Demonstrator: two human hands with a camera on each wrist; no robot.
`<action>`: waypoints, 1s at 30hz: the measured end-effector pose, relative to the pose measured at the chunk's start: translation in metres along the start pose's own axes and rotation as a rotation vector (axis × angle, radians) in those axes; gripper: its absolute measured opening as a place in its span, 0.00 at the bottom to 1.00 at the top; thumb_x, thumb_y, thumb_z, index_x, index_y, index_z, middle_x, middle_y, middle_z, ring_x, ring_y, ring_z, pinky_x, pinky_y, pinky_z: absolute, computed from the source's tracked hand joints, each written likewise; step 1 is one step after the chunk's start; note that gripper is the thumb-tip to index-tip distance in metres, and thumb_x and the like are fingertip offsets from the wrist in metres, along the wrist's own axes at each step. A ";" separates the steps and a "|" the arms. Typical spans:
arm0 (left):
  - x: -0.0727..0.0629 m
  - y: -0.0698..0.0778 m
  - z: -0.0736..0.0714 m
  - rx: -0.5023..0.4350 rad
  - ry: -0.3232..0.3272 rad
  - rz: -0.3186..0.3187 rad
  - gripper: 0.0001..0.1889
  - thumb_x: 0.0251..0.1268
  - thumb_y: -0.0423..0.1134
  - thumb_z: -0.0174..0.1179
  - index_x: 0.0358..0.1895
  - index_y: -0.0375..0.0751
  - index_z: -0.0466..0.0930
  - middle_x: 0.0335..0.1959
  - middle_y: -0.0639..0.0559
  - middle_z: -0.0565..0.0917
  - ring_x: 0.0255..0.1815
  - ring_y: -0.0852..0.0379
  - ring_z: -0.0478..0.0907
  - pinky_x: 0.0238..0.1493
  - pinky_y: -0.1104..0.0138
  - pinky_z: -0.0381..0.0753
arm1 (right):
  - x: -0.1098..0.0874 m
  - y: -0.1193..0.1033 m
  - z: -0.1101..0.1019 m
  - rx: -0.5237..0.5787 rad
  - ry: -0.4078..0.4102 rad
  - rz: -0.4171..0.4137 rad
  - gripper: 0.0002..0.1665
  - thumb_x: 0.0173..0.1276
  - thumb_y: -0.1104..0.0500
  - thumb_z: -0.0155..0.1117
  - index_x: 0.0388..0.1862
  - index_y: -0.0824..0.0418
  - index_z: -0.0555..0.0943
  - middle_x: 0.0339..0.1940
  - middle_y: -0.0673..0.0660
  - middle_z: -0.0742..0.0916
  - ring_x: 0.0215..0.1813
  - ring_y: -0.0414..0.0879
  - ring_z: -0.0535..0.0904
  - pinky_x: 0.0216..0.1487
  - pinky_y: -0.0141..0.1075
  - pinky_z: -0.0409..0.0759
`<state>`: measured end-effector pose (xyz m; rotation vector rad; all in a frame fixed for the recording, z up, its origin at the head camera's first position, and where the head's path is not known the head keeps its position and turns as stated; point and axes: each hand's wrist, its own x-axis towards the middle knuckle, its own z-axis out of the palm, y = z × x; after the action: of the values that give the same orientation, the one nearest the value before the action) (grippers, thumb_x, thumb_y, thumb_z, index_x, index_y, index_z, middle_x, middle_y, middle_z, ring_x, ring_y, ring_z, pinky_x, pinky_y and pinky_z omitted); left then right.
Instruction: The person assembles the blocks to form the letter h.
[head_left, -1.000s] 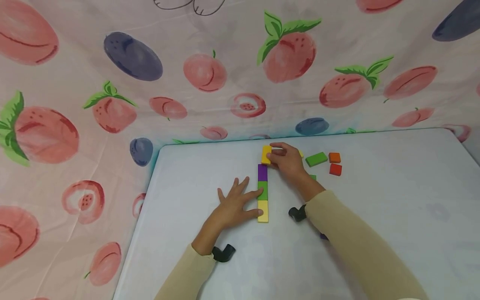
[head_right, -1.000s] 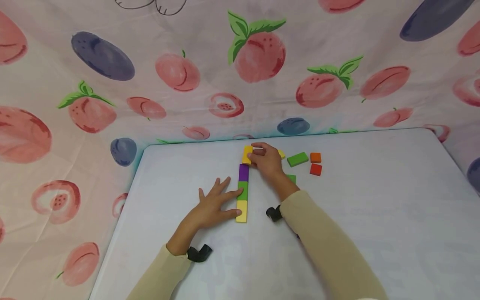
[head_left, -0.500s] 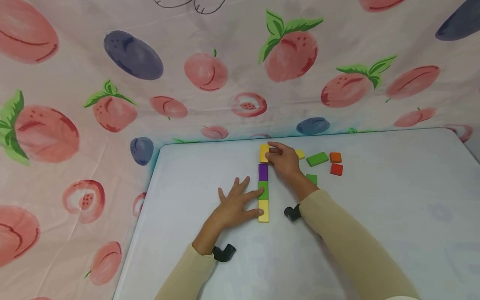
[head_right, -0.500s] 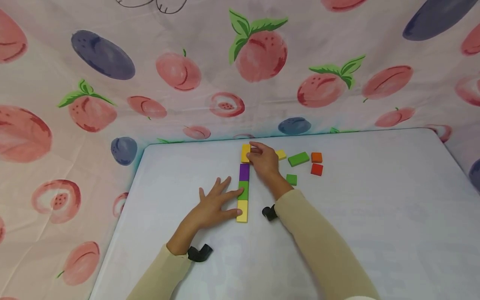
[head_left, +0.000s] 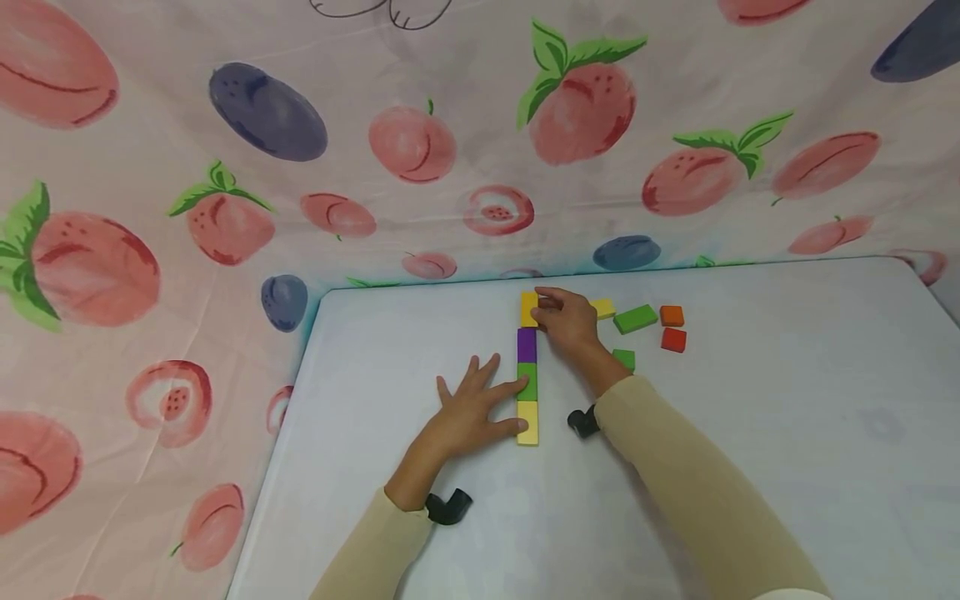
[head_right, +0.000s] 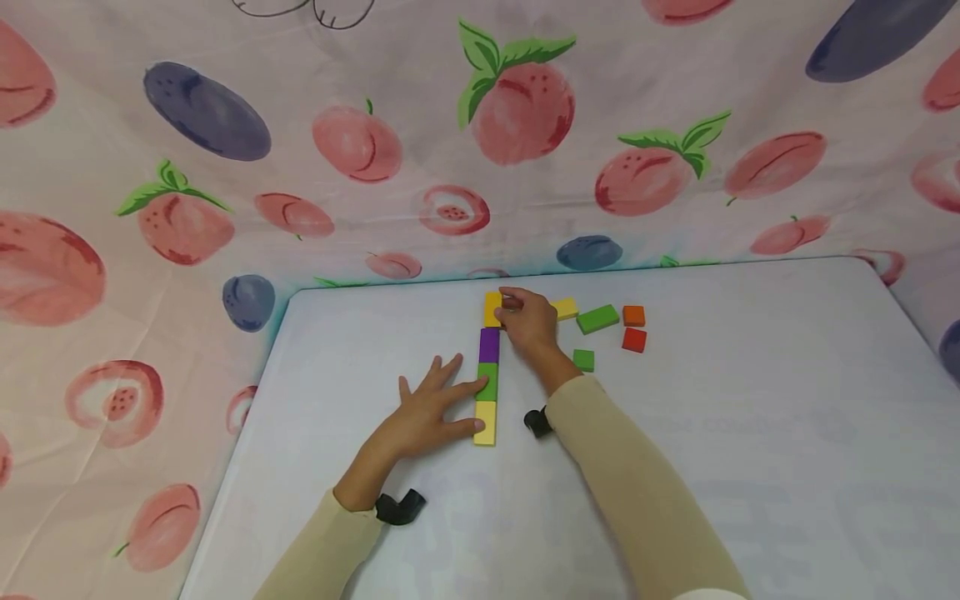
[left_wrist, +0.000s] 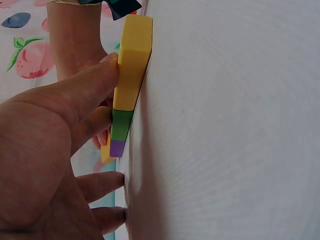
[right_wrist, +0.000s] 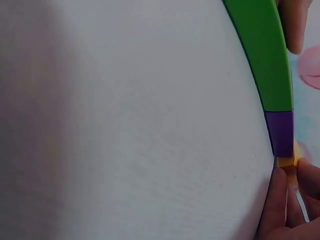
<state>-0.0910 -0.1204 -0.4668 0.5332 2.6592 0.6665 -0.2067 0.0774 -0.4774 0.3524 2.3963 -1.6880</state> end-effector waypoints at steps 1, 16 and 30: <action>0.000 0.000 0.000 0.000 -0.001 -0.001 0.33 0.65 0.63 0.64 0.74 0.70 0.70 0.85 0.47 0.51 0.86 0.36 0.38 0.68 0.20 0.31 | 0.001 0.000 0.000 -0.005 -0.001 -0.001 0.26 0.75 0.59 0.65 0.70 0.51 0.78 0.63 0.59 0.85 0.60 0.53 0.85 0.59 0.43 0.84; 0.000 -0.001 0.001 0.005 -0.003 -0.004 0.33 0.65 0.63 0.64 0.74 0.70 0.70 0.85 0.47 0.51 0.86 0.36 0.38 0.68 0.20 0.31 | 0.002 0.000 -0.001 -0.079 -0.033 0.008 0.26 0.75 0.57 0.64 0.71 0.48 0.77 0.65 0.57 0.84 0.58 0.52 0.85 0.60 0.42 0.83; 0.002 -0.001 0.002 0.019 -0.009 -0.011 0.33 0.65 0.64 0.64 0.74 0.71 0.69 0.85 0.47 0.51 0.86 0.36 0.38 0.68 0.20 0.32 | 0.002 0.000 -0.002 -0.196 -0.034 -0.049 0.25 0.75 0.55 0.66 0.69 0.51 0.79 0.64 0.56 0.85 0.63 0.53 0.82 0.66 0.45 0.79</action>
<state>-0.0923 -0.1195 -0.4694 0.5251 2.6610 0.6350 -0.2090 0.0795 -0.4775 0.2341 2.5369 -1.4488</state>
